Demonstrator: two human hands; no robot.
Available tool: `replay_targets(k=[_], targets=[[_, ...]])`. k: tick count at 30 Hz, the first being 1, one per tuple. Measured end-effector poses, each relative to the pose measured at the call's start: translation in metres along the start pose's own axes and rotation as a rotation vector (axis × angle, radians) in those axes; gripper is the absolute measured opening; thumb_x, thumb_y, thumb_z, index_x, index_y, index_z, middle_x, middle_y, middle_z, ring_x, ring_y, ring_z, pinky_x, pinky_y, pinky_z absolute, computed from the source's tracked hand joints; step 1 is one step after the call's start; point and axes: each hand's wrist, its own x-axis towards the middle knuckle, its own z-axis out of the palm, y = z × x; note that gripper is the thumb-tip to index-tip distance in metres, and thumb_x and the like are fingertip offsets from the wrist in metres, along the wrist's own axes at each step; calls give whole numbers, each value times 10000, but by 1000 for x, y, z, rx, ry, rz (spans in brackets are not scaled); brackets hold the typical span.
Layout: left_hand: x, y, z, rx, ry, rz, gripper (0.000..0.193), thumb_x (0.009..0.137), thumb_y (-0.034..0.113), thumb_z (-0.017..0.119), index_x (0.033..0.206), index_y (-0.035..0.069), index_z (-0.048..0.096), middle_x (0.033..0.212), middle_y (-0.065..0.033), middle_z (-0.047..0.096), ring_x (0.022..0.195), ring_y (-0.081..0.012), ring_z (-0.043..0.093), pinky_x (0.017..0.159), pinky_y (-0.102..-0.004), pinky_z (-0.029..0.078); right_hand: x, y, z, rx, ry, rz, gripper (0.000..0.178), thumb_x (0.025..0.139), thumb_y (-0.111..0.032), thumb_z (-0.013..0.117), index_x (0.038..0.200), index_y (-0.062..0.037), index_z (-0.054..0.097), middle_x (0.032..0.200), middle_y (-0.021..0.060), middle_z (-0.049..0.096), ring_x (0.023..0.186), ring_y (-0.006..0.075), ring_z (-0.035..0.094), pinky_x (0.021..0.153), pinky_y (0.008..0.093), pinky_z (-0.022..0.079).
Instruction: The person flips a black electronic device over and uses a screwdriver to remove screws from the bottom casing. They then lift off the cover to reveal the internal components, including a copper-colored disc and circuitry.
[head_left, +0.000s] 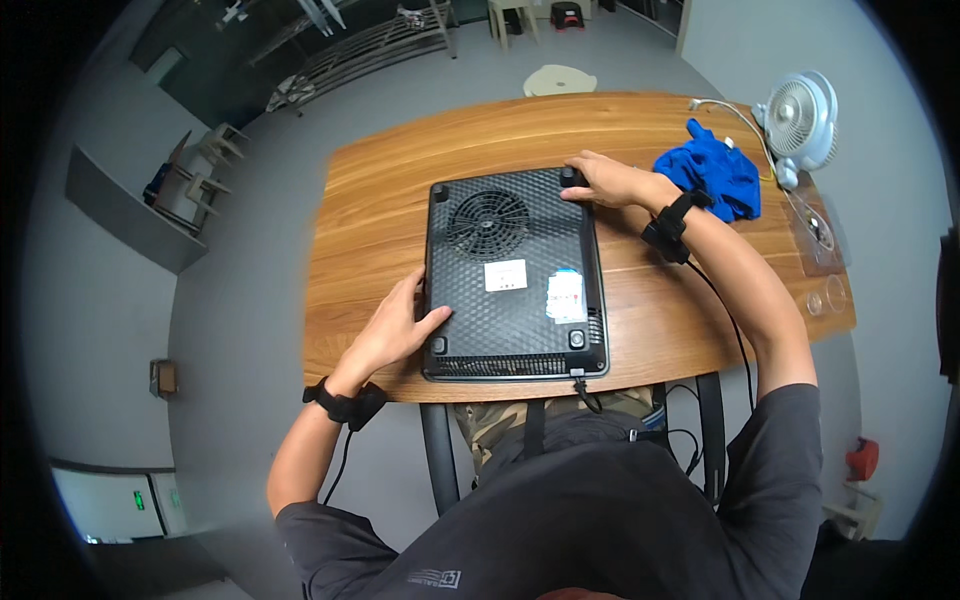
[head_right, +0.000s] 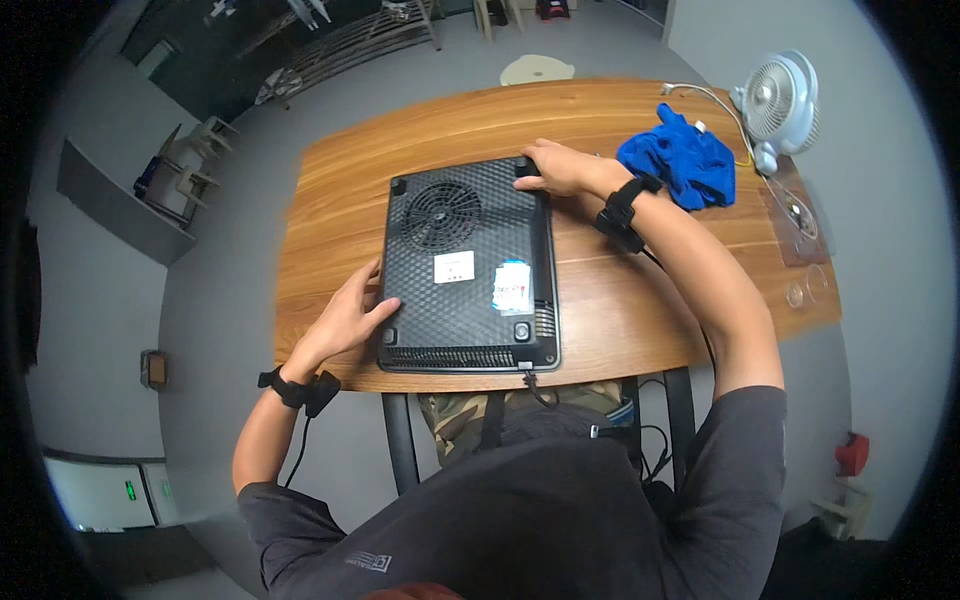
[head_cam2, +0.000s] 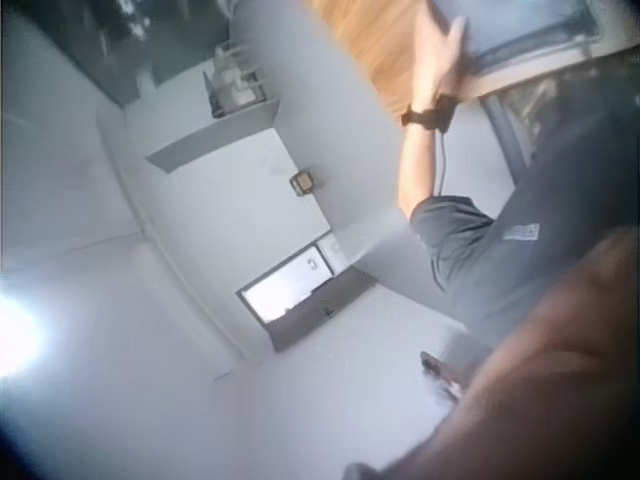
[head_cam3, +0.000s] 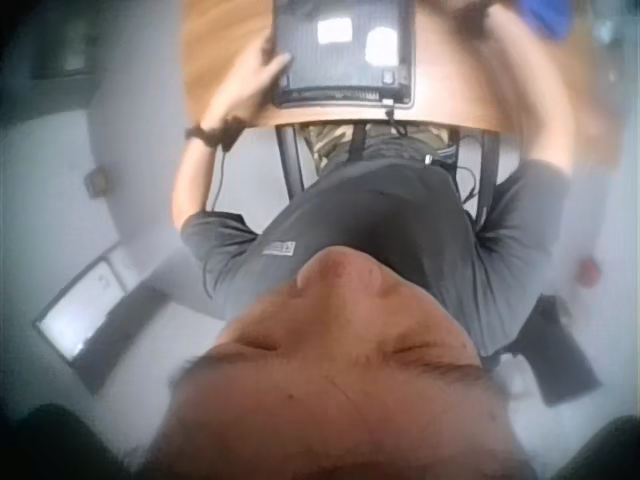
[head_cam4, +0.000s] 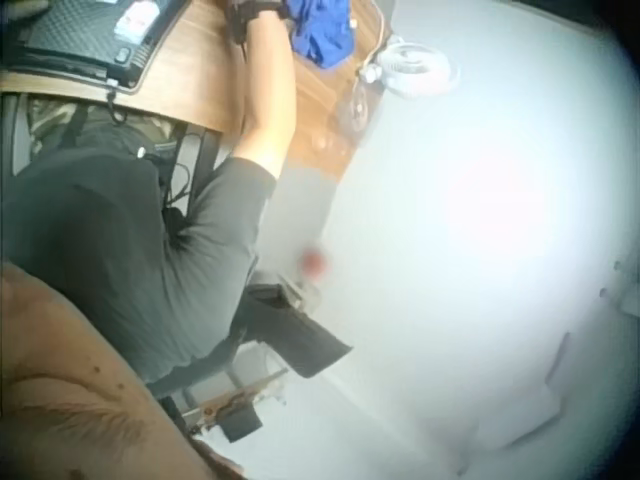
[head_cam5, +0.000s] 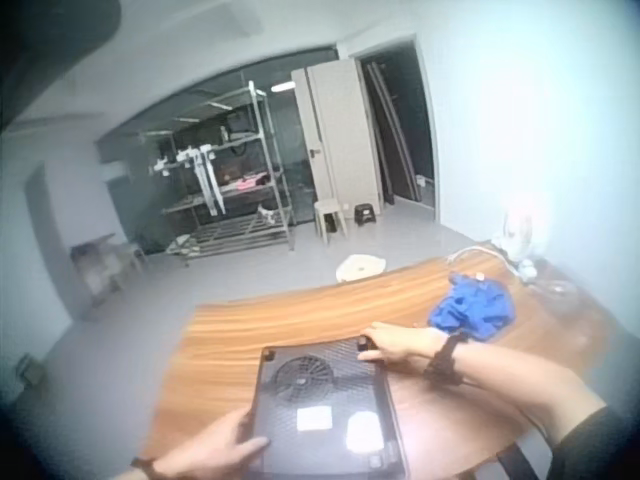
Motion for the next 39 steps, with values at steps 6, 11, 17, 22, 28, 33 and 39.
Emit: replay_targets(k=[6, 11, 17, 22, 28, 33, 39], targets=[[71, -3, -27, 150, 141, -32, 779, 975, 415, 693, 1473, -127, 438, 1437, -334, 550, 1244, -395, 645, 1058, -438, 514, 18, 11, 11, -23, 48, -54, 655, 1005, -504, 617, 1371, 38, 571, 1210, 335, 588, 1167, 496, 564, 1040, 484, 469], [160, -12, -41, 346, 177, -12, 702, 975, 456, 658, 1367, -118, 558, 1241, -350, 653, 1165, -463, 654, 1009, -471, 532, 16, 20, 15, -18, 133, -71, 637, 1005, -545, 570, 1323, 5, 624, 1121, 325, 679, 1098, 501, 624, 969, 521, 506], [181, -17, -38, 387, 187, 49, 490, 983, 354, 690, 1216, -77, 691, 1061, -324, 719, 1039, -438, 709, 921, -464, 561, 6, -14, -3, 64, 85, 26, 620, 1014, -519, 579, 1350, 1, 608, 1176, 319, 679, 1162, 489, 621, 996, 521, 508], [174, 0, -34, 357, 191, 0, 479, 944, 327, 749, 1209, -69, 701, 969, -299, 734, 935, -416, 733, 850, -462, 569, -1, -13, -2, 42, 136, 47, 614, 1016, -523, 567, 1342, -4, 603, 1200, 295, 670, 1190, 481, 605, 1011, 515, 497], [173, -6, -25, 311, 336, 6, 409, 926, 326, 771, 1072, -51, 705, 890, -299, 716, 899, -450, 715, 793, -500, 558, 3, -10, -1, -28, 125, 27, 598, 1015, -503, 581, 1362, -16, 593, 1232, 282, 655, 1217, 462, 585, 1037, 503, 473], [170, -4, -27, 323, 333, -15, 394, 922, 299, 778, 1058, -60, 692, 893, -292, 717, 884, -428, 719, 785, -478, 552, 8, -10, 1, 34, 104, 1, 600, 1014, -479, 599, 1374, 1, 581, 1241, 300, 647, 1208, 463, 588, 1035, 504, 475], [170, 2, -28, 312, 403, 29, 372, 913, 276, 786, 1020, -64, 679, 915, -287, 724, 883, -435, 723, 767, -476, 555, 8, -6, -1, 52, 70, -10, 636, 1012, -488, 604, 1412, 4, 549, 1265, 320, 636, 1200, 482, 594, 1036, 513, 482]])
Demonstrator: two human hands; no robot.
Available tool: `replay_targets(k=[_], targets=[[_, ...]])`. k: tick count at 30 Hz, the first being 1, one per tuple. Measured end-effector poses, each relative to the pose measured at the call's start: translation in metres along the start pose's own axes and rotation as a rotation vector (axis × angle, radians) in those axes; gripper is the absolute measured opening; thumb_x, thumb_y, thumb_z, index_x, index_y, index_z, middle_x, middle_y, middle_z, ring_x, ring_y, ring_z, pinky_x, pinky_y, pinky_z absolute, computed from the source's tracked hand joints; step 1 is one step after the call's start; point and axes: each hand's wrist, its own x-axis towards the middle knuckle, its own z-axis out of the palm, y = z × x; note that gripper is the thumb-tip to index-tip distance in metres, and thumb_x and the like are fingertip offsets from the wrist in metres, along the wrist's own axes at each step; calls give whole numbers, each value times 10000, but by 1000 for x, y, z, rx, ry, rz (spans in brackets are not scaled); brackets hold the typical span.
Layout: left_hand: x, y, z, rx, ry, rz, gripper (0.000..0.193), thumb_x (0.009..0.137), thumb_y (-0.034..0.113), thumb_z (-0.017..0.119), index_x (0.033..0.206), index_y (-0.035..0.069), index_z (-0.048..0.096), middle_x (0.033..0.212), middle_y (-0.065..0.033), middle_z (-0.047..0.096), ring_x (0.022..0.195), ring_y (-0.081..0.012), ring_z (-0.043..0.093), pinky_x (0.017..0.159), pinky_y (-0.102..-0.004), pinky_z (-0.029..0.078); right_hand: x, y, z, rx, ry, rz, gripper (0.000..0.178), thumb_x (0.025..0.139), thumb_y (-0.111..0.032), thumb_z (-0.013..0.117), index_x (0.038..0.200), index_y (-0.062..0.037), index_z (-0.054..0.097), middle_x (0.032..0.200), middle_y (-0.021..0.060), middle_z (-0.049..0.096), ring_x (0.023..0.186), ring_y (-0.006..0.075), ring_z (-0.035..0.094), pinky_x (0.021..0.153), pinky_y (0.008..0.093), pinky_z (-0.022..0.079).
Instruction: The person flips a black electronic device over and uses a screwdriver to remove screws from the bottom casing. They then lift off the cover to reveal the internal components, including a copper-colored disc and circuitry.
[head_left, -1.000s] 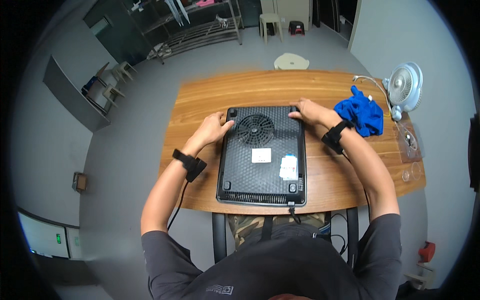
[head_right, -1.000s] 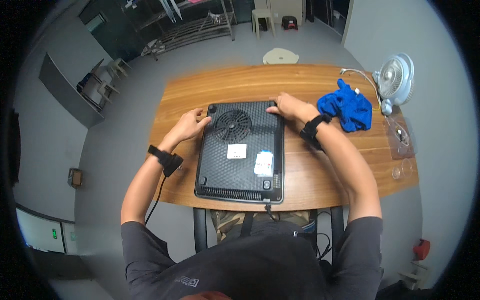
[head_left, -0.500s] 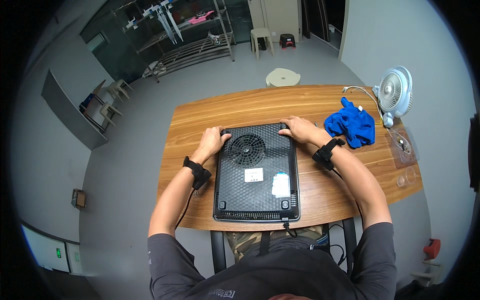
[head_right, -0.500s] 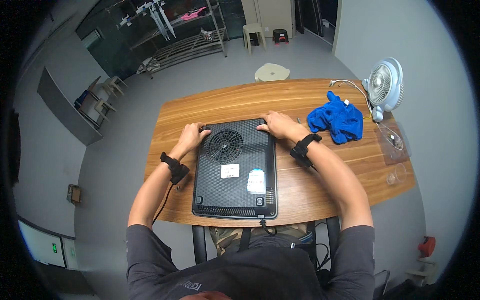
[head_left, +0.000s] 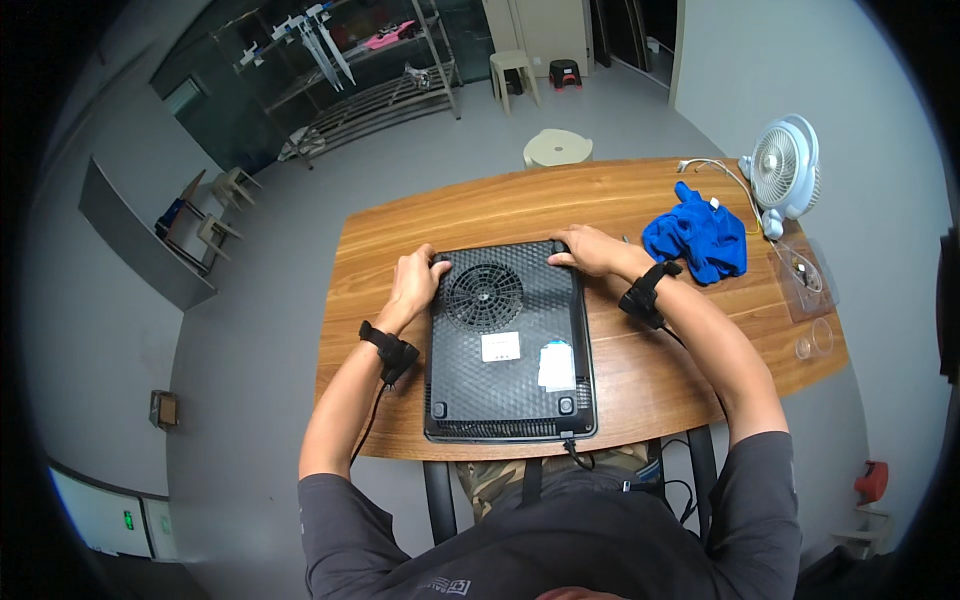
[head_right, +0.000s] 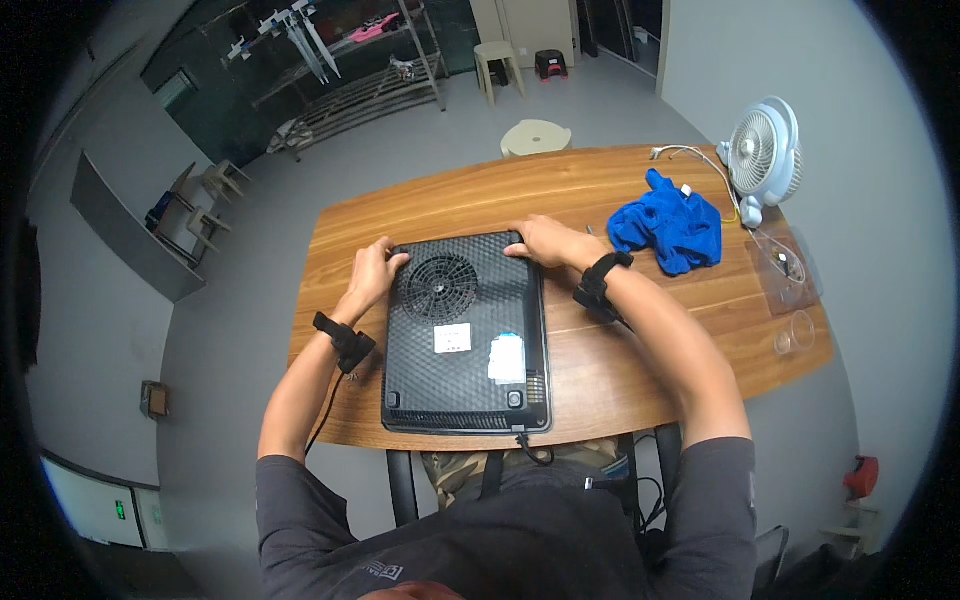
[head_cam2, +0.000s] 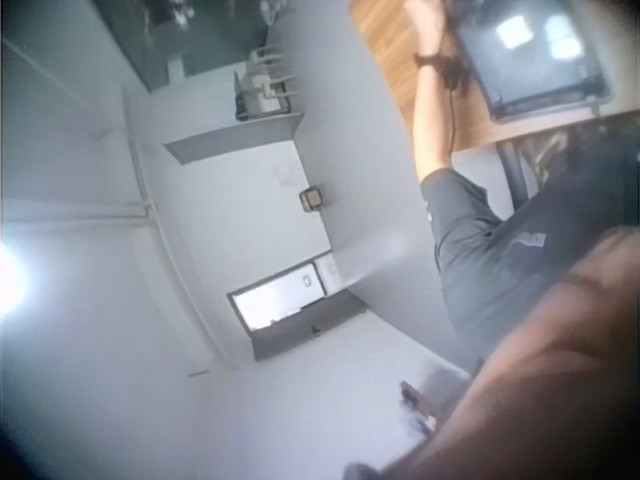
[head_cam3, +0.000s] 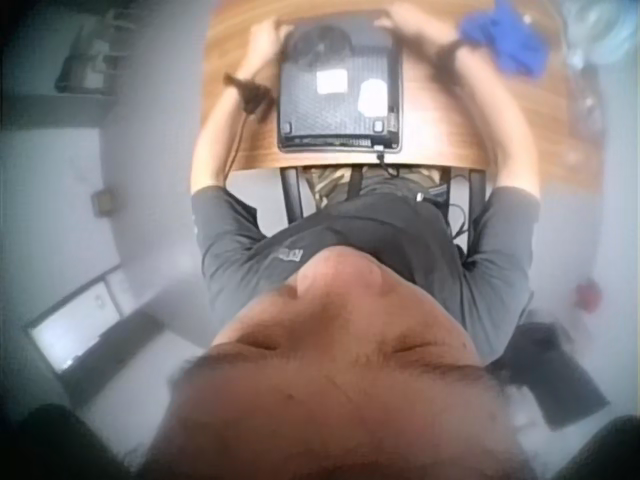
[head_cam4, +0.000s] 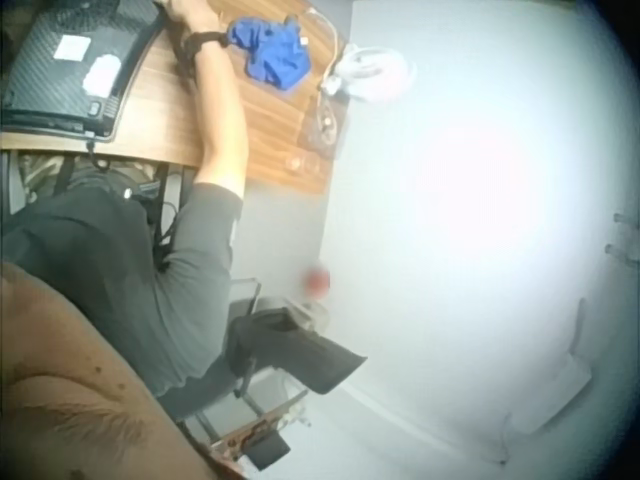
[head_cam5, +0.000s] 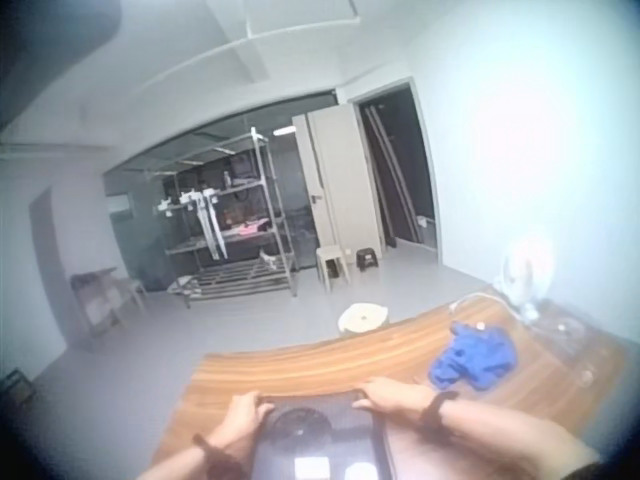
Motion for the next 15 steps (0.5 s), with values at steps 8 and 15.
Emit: replay_targets(k=[8, 15], targets=[[-3, 6, -9, -3, 50, -12, 356, 924, 271, 776, 1054, -44, 674, 965, -284, 736, 918, -409, 738, 797, -463, 575, -9, -6, -16, 41, 10, 41, 679, 986, -536, 631, 1414, -16, 541, 1278, 293, 585, 1195, 478, 581, 1028, 494, 485], [-7, 7, -17, -73, -5, -61, 397, 948, 283, 757, 1196, -4, 642, 1143, -276, 724, 1075, -382, 716, 889, -455, 577, -11, -5, -20, 80, 115, -44, 674, 975, -498, 667, 1408, 4, 546, 1273, 332, 575, 1192, 492, 575, 1045, 495, 480]])
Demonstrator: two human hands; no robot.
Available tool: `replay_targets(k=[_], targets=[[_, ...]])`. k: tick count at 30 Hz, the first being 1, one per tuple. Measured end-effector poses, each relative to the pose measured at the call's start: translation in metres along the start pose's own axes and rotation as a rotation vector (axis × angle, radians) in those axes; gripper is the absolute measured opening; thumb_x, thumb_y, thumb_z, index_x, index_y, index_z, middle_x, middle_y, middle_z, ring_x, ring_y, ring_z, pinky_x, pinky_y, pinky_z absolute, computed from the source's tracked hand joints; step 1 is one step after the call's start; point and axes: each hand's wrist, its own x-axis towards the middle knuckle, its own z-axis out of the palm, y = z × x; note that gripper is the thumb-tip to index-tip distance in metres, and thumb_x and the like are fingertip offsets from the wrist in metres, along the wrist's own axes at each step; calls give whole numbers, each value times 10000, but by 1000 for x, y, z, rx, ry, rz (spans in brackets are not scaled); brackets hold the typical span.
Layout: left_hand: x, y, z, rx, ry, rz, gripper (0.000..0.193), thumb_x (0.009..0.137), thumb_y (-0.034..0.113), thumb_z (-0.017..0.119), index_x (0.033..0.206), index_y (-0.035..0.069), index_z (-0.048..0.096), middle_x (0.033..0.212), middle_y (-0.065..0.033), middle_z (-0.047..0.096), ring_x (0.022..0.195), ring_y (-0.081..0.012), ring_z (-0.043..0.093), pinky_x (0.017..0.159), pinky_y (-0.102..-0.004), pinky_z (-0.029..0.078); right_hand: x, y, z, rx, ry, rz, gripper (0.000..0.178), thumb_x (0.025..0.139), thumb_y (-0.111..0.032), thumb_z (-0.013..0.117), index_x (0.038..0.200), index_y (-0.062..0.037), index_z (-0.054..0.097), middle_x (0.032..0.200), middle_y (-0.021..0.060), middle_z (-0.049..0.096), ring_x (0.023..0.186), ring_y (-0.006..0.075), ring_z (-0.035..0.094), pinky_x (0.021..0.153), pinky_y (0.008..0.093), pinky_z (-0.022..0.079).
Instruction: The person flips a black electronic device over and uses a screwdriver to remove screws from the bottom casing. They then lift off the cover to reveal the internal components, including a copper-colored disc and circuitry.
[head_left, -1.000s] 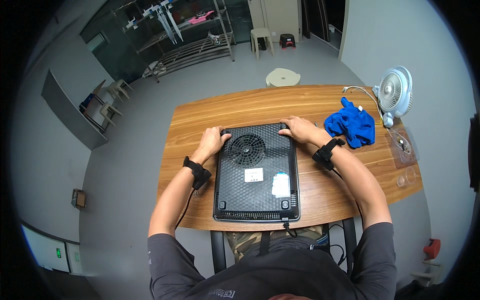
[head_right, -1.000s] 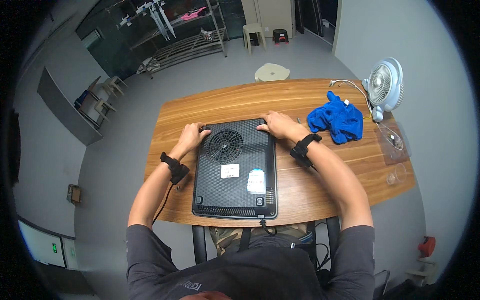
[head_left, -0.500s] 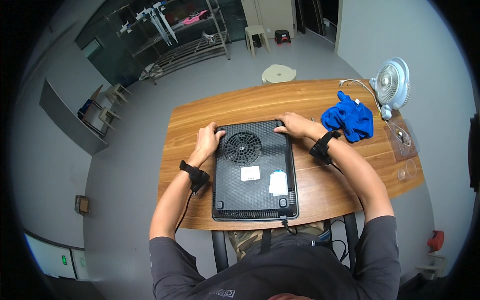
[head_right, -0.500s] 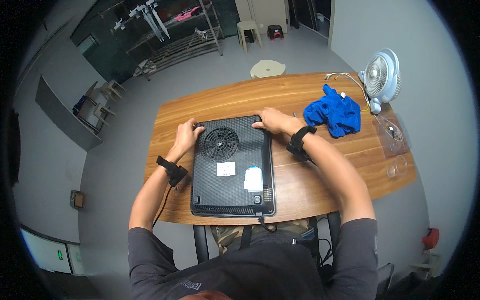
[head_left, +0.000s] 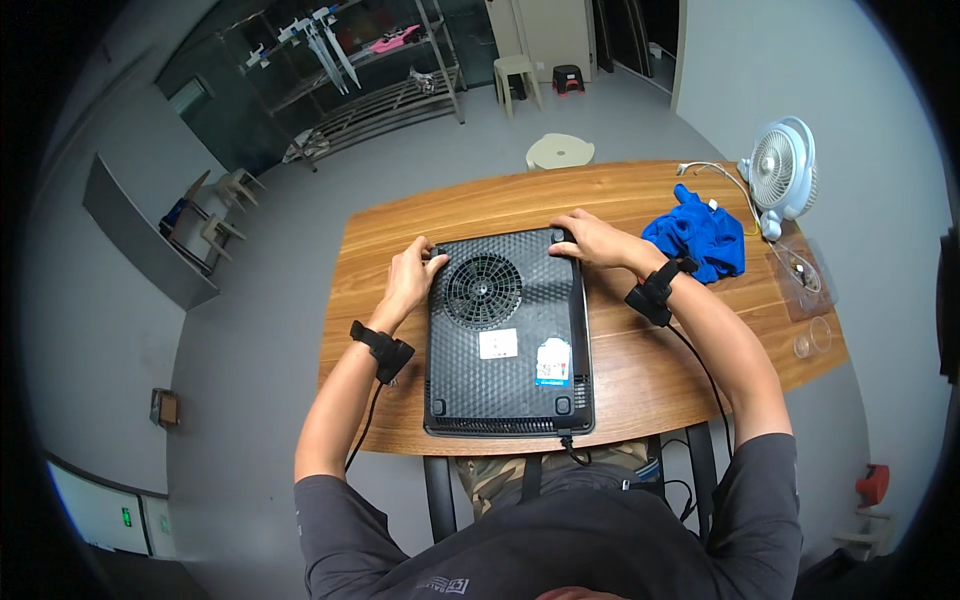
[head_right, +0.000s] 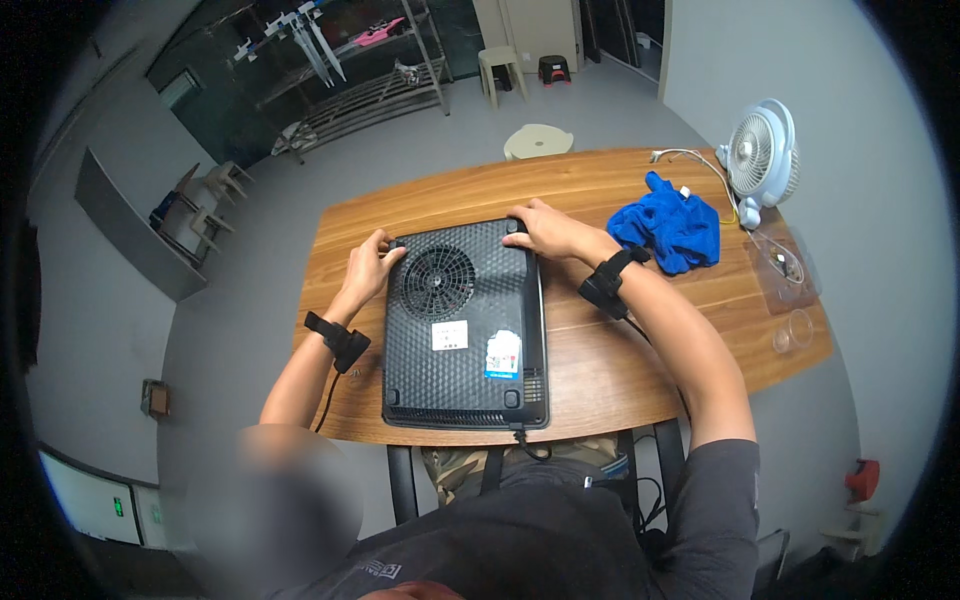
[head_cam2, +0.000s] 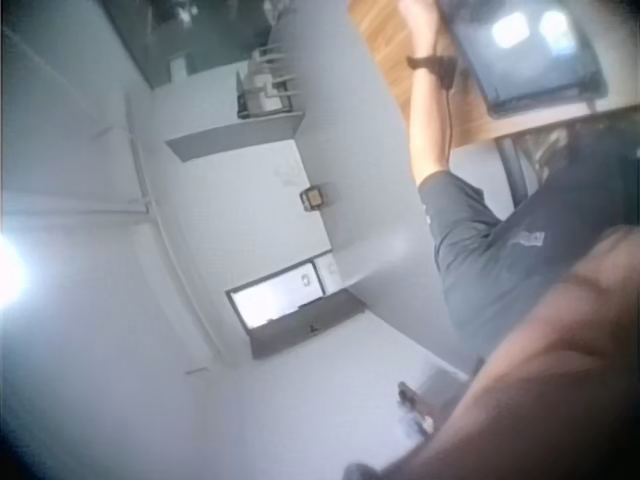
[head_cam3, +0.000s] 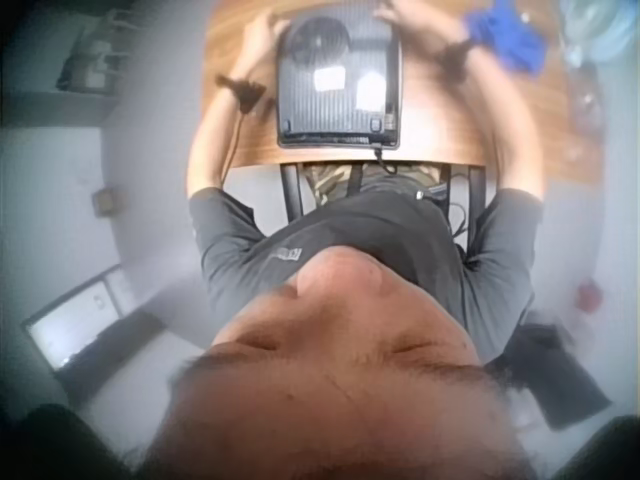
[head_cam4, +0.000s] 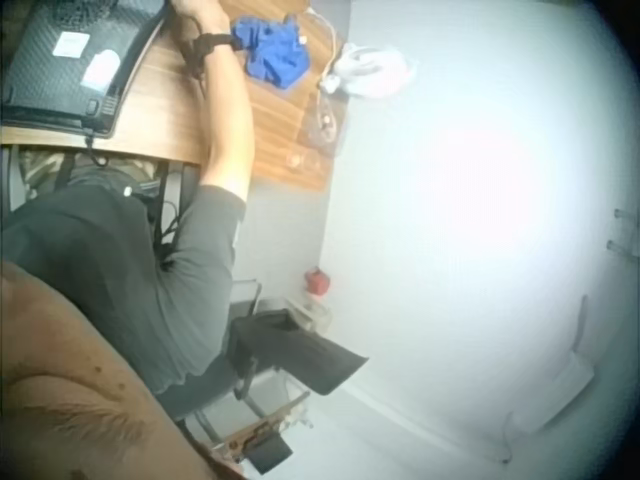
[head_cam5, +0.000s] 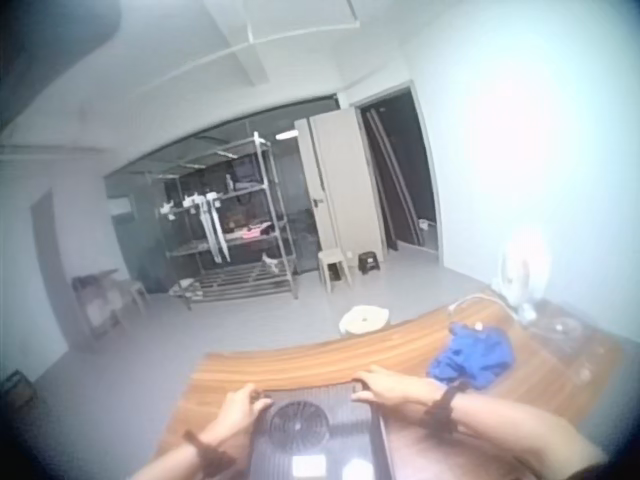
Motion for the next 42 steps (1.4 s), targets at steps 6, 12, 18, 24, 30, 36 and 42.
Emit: replay_targets(k=[6, 12, 18, 24, 30, 36, 42], targets=[[15, -37, 10, -448, -78, -179, 460, 1065, 414, 555, 1228, -12, 611, 1159, -148, 725, 993, -269, 707, 851, -393, 557, 3, -8, -2, 25, -3, 7, 655, 969, -458, 688, 1407, 9, 551, 1308, 346, 560, 1244, 491, 546, 1081, 487, 464], [35, -52, 1, -990, -327, -444, 387, 1120, 395, 429, 1210, 49, 578, 991, -28, 678, 789, -112, 575, 760, -281, 497, 1, -3, -2, 35, 34, -28, 633, 956, -431, 710, 1392, 4, 565, 1296, 349, 569, 1248, 495, 542, 1080, 491, 465], [35, -48, 2, -1145, -415, -371, 198, 1106, 232, 488, 964, 125, 575, 667, 117, 377, 609, -58, 333, 605, -251, 337, -4, -11, -6, 28, 33, -25, 640, 956, -427, 713, 1389, 21, 564, 1283, 341, 586, 1223, 486, 564, 1071, 478, 473], [43, -61, 11, -1151, -401, -357, 222, 1074, 209, 572, 853, 182, 576, 678, 115, 429, 627, -53, 400, 620, -245, 388, -3, -12, -7, 10, 33, -15, 651, 963, -430, 707, 1396, 32, 557, 1311, 344, 572, 1232, 482, 566, 1067, 473, 480], [42, -44, 9, -1126, -388, -405, 163, 1069, 202, 583, 916, 166, 629, 680, 114, 481, 616, -43, 421, 629, -232, 398, -5, -11, -9, 6, 28, -4, 644, 966, -430, 703, 1388, 35, 561, 1307, 340, 571, 1228, 482, 567, 1063, 473, 482], [47, -67, 10, -1184, -447, -336, 109, 1061, 197, 595, 985, 144, 653, 702, 110, 527, 617, -39, 431, 637, -233, 383, -4, -12, -9, 18, 33, -25, 654, 964, -430, 706, 1395, 38, 554, 1310, 338, 566, 1230, 485, 561, 1068, 475, 475], [39, -44, 4, -1135, -355, -389, 144, 1062, 207, 594, 1142, 99, 646, 785, 89, 564, 634, -46, 422, 680, -256, 379, -6, -11, -10, 28, 32, -9, 660, 965, -431, 704, 1399, 41, 549, 1324, 336, 558, 1239, 482, 556, 1076, 475, 469]])
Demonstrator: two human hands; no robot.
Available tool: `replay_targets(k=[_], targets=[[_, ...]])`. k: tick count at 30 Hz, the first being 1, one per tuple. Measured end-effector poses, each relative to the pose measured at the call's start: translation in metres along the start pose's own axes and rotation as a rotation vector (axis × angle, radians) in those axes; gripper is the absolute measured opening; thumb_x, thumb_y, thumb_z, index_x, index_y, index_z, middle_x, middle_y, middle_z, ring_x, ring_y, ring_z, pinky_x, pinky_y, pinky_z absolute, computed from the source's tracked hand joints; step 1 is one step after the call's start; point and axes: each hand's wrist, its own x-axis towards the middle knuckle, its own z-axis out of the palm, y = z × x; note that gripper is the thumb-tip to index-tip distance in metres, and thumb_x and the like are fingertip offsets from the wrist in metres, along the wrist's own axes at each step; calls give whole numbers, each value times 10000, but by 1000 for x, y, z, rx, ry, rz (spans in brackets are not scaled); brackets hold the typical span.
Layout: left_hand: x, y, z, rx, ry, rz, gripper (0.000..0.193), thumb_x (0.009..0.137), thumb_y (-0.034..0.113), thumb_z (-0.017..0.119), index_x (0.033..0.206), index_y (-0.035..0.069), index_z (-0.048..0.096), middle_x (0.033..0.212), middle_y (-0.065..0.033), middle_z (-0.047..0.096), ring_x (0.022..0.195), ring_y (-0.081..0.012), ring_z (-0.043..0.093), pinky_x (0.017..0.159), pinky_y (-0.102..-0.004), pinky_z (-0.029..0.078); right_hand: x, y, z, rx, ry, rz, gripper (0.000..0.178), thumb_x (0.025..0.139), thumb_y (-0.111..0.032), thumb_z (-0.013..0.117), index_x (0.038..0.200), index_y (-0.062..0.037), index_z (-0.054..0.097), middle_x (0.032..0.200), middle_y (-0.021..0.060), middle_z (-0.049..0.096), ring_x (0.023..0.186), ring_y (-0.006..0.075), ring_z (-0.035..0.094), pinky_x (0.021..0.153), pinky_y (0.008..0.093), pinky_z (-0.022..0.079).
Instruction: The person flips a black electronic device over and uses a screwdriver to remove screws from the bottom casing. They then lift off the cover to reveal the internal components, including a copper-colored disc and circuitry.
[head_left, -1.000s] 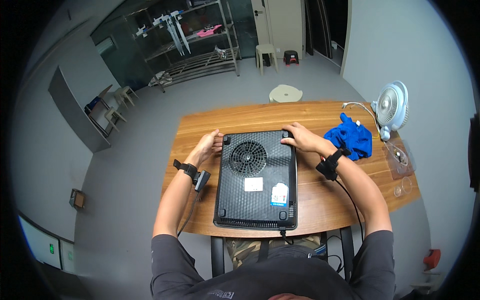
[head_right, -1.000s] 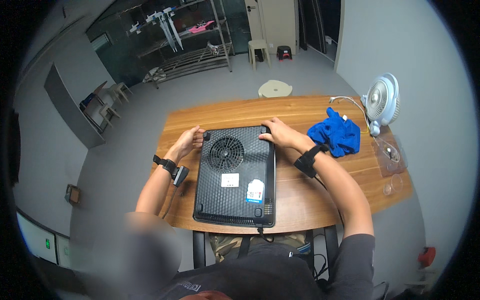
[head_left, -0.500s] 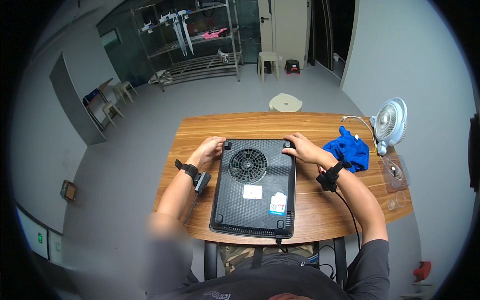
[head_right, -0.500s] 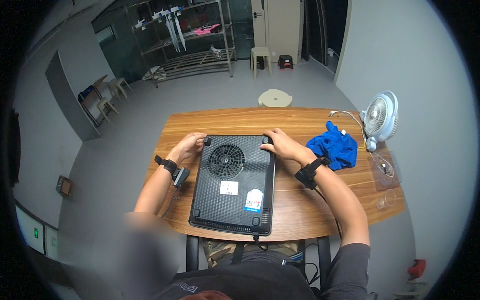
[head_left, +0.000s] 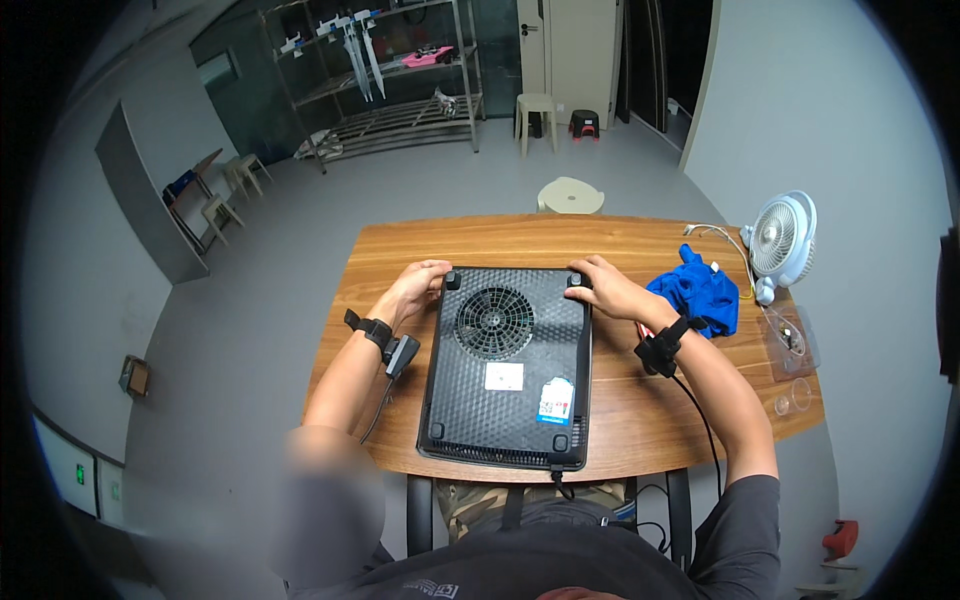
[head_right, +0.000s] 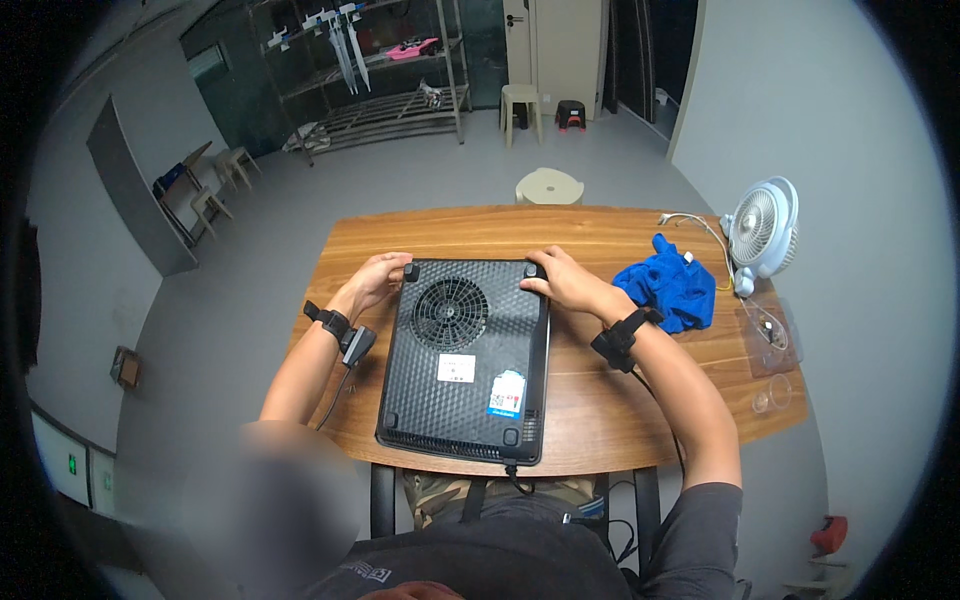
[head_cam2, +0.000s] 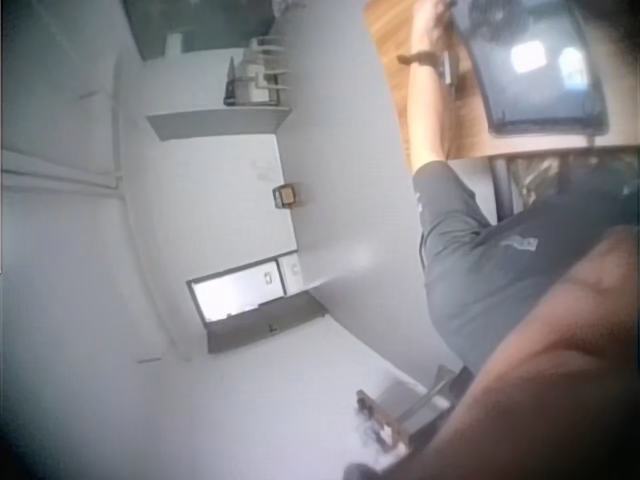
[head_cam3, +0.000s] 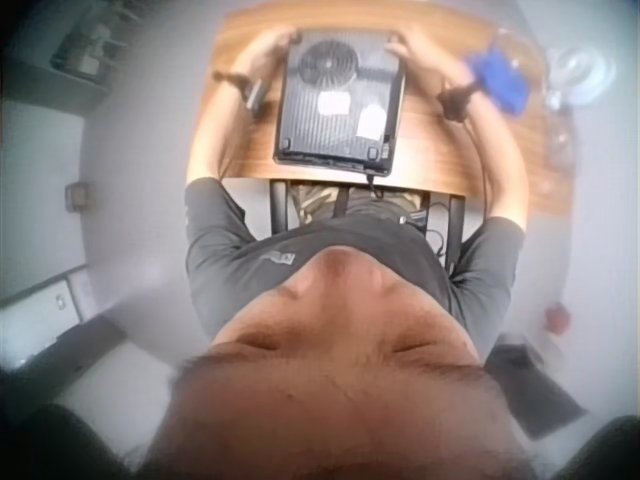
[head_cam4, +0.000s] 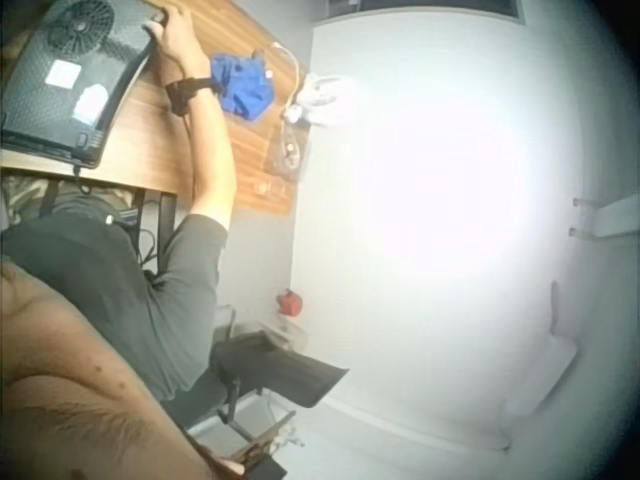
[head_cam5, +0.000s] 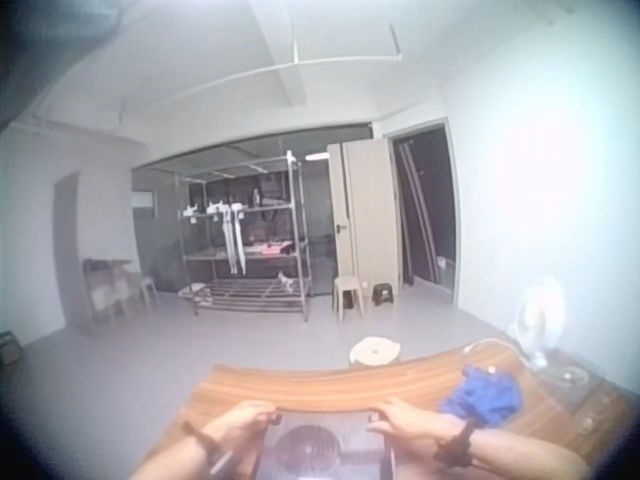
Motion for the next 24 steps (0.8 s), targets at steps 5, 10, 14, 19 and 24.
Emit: replay_targets(k=[5, 10, 14, 19, 24], targets=[[0, -1, 7, 37, 64, -10, 197, 1057, 200, 598, 1211, 85, 641, 835, 84, 620, 695, -46, 476, 735, -273, 404, -1, 4, 1, -14, 1, 6, 657, 967, -434, 701, 1400, 37, 551, 1333, 336, 556, 1242, 482, 560, 1072, 476, 476], [7, -4, -7, -9, 32, -17, 195, 1036, 210, 629, 1193, 98, 653, 875, 61, 672, 733, -57, 535, 724, -259, 421, -1, -3, -1, -17, -4, 14, 647, 972, -434, 694, 1402, 30, 554, 1347, 333, 552, 1256, 479, 558, 1077, 472, 478], [9, -2, -10, -20, -6, -26, 194, 1022, 216, 644, 1179, 103, 666, 910, 42, 702, 791, -71, 584, 765, -256, 446, -2, -3, -2, -9, 5, 9, 643, 976, -431, 690, 1402, 31, 553, 1354, 328, 550, 1260, 474, 559, 1080, 471, 477], [15, -7, -10, 4, 52, -65, 135, 1035, 232, 614, 1086, 124, 677, 822, 68, 646, 751, -74, 528, 726, -258, 414, -2, -4, -1, -24, 18, -13, 642, 978, -433, 686, 1394, 38, 557, 1354, 324, 552, 1262, 471, 559, 1083, 469, 474], [6, 0, 1, -3, 85, -68, 126, 1044, 235, 590, 1038, 144, 678, 734, 92, 604, 728, -71, 502, 730, -258, 404, -5, -4, -2, -13, 38, -25, 644, 975, -433, 688, 1386, 46, 560, 1349, 326, 553, 1262, 473, 554, 1090, 464, 468]])
